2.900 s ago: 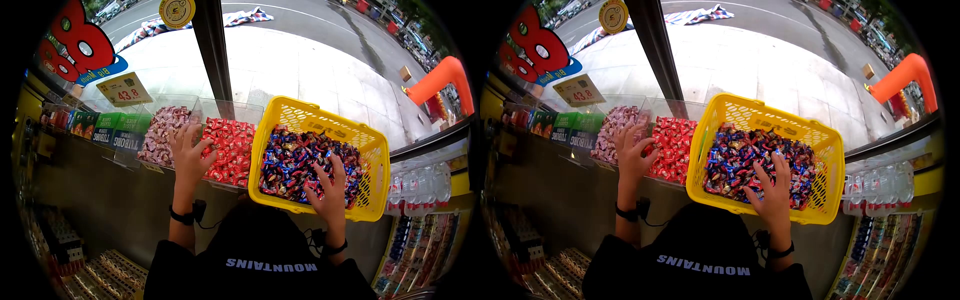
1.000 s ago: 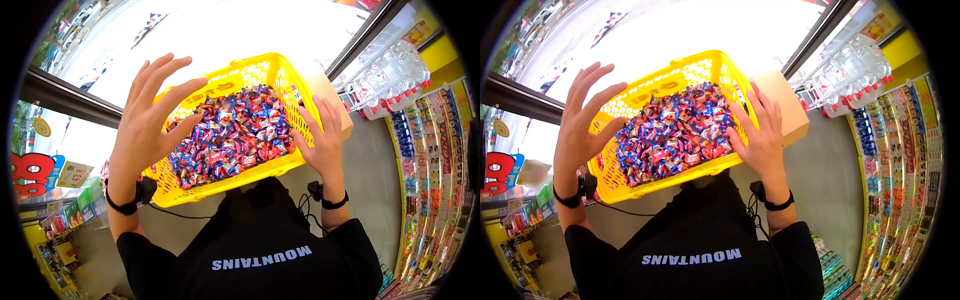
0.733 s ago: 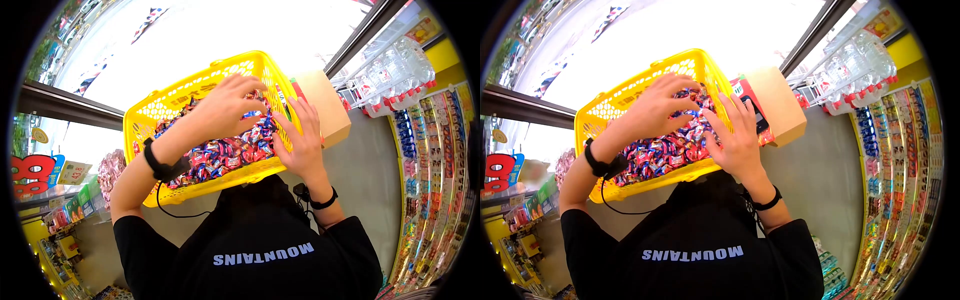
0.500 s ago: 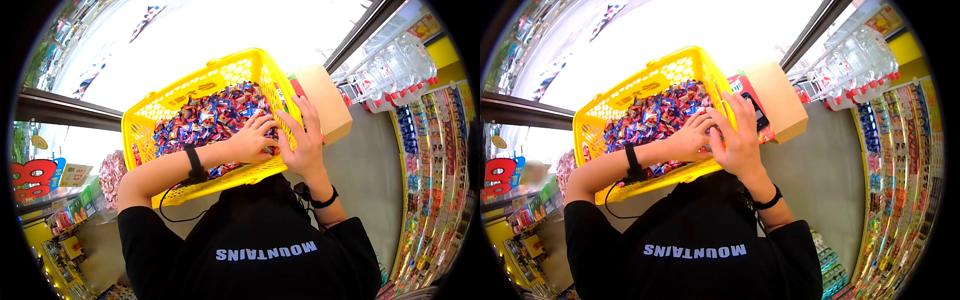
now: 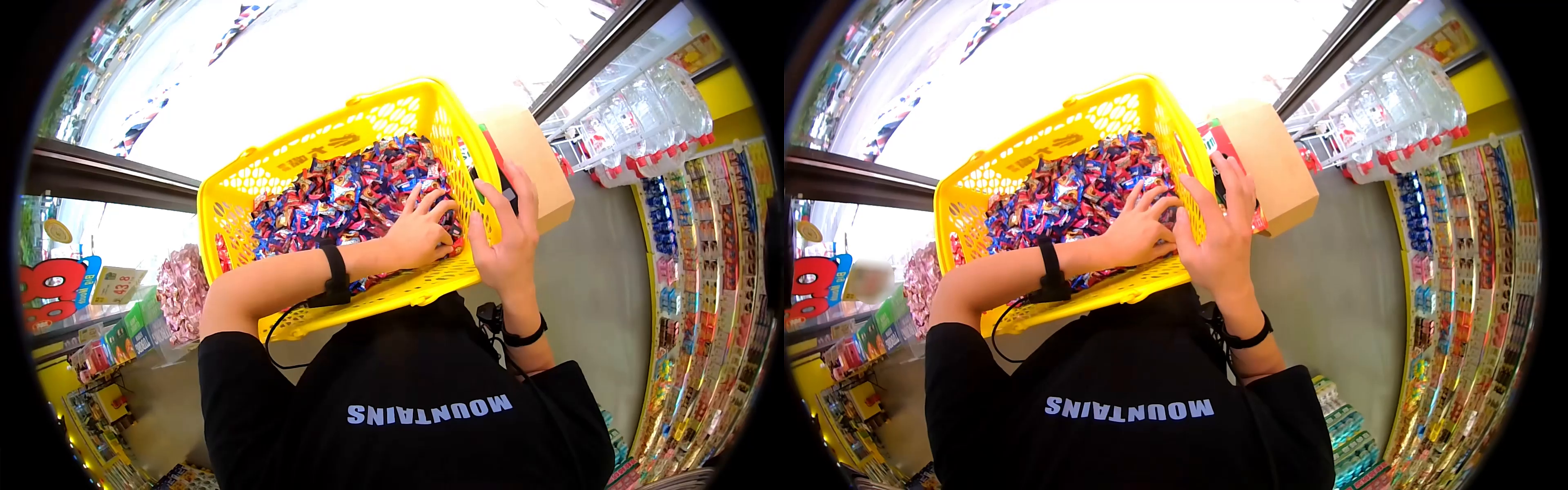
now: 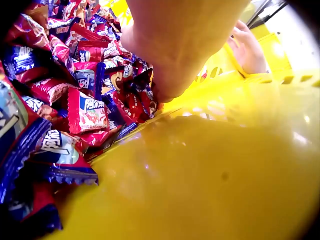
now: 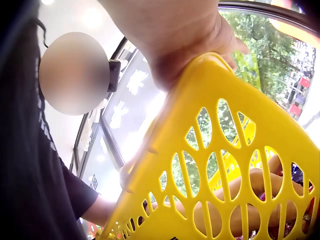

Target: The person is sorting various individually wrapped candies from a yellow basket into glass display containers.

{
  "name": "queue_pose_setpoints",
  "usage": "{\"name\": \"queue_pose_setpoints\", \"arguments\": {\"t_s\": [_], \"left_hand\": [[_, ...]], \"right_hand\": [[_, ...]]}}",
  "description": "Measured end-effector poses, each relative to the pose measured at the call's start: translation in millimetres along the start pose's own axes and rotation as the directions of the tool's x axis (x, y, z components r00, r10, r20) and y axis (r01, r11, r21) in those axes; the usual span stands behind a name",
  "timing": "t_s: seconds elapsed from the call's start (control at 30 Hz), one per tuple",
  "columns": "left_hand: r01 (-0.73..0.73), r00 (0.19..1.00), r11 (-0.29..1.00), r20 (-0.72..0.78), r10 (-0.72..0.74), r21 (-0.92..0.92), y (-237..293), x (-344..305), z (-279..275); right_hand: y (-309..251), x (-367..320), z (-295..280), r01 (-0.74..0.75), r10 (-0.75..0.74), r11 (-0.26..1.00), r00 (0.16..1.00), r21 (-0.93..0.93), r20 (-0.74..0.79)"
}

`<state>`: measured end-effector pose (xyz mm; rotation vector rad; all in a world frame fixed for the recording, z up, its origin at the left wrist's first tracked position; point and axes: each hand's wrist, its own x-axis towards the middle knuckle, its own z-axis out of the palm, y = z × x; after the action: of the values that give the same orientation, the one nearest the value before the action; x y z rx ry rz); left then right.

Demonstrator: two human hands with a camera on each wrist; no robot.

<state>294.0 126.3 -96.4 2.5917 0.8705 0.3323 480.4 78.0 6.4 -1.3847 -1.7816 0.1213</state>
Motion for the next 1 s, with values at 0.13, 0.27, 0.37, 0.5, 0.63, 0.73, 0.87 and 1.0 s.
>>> {"name": "queue_pose_setpoints", "arguments": {"t_s": [0.13, 0.27, 0.37, 0.5, 0.63, 0.73, 0.87, 1.0], "left_hand": [[0.030, 0.998, 0.999, 0.055, -0.029, -0.021, 8, 0, -16], [-0.061, 0.995, 0.995, 0.081, 0.054, 0.083, 7, 15, -73], [-0.114, 0.992, 0.983, -0.037, 0.120, 0.144, 13, 20, -128], [-0.077, 0.982, 0.972, -0.151, 0.113, 0.222, 40, 9, -175], [-0.025, 0.976, 0.966, -0.201, 0.079, 0.258, 59, -5, -183], [0.020, 0.969, 0.958, -0.242, 0.053, 0.288, 70, -14, -182], [0.078, 0.975, 0.950, -0.223, -0.009, 0.302, 80, -25, -188], [0.129, 0.969, 0.929, -0.245, -0.043, 0.347, 87, -39, -189]], "right_hand": [[0, 0, 1, -0.009, 0.010, 1.000, 1.000, 0.001, -0.029], [2, -1, 0, -0.012, 0.012, 1.000, 1.000, 0.005, 0.001], [3, 1, -3, 0.032, -0.034, 0.999, 0.998, 0.021, 0.056], [-3, 6, -5, 0.081, -0.082, 0.997, 0.990, 0.017, 0.116], [-1, 7, -8, 0.167, -0.172, 0.985, 0.966, 0.043, 0.192], [0, 8, -10, 0.230, -0.237, 0.971, 0.946, 0.056, 0.221], [-3, 14, -11, 0.311, -0.317, 0.948, 0.912, 0.067, 0.260], [-11, 17, -12, 0.373, -0.386, 0.922, 0.885, 0.101, 0.260]]}}
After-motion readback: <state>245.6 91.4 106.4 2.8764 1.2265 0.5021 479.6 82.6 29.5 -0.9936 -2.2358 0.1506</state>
